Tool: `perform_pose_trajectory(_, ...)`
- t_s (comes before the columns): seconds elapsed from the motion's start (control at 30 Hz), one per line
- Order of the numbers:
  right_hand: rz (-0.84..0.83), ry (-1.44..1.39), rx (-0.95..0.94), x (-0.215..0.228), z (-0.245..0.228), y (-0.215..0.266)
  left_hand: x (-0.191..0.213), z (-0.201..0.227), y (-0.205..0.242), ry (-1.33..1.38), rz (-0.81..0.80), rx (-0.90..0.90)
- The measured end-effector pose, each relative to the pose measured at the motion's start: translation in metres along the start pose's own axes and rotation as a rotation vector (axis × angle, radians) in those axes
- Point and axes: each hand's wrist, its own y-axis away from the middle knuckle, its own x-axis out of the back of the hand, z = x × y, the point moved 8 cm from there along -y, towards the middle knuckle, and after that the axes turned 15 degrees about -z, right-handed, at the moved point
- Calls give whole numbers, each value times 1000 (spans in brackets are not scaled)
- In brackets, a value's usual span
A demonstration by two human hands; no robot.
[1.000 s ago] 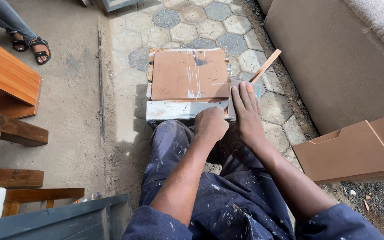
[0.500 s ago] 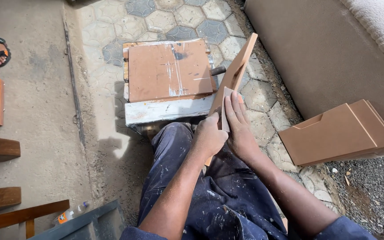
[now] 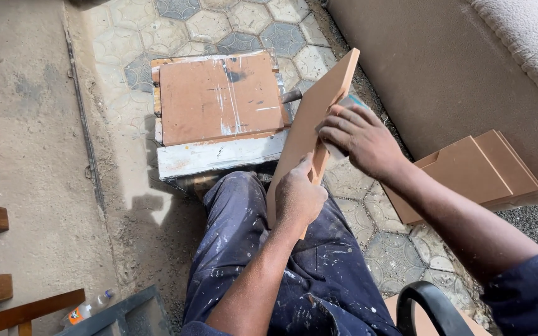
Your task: The person sands a rectangular wooden board using a sanding block, working on the flat face and edges. The board is repositioned and flipped to sand different sides and edges. The person continues sanding until the end of the clip.
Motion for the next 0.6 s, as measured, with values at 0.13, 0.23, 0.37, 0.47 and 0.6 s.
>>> perform_pose_trajectory(0.13,120,34,60,23,-5,-2,7,-3,1,25,62,20)
perform_pose_trajectory(0.23,93,-135,240,31,-39,5,20,6,5,45,101,19)
perform_pose_trajectory(0.37,89,-231,29,-11,26,-14,7,-5,-7,41,80,16)
perform_pose_trajectory(0.47,231,-473,-51,-25,2,-9,15,-8,-8,37,83,10)
perform_pose_trajectory(0.6,361,-711,-13,-21,-74,18,28,-1,-2,35,84,-22)
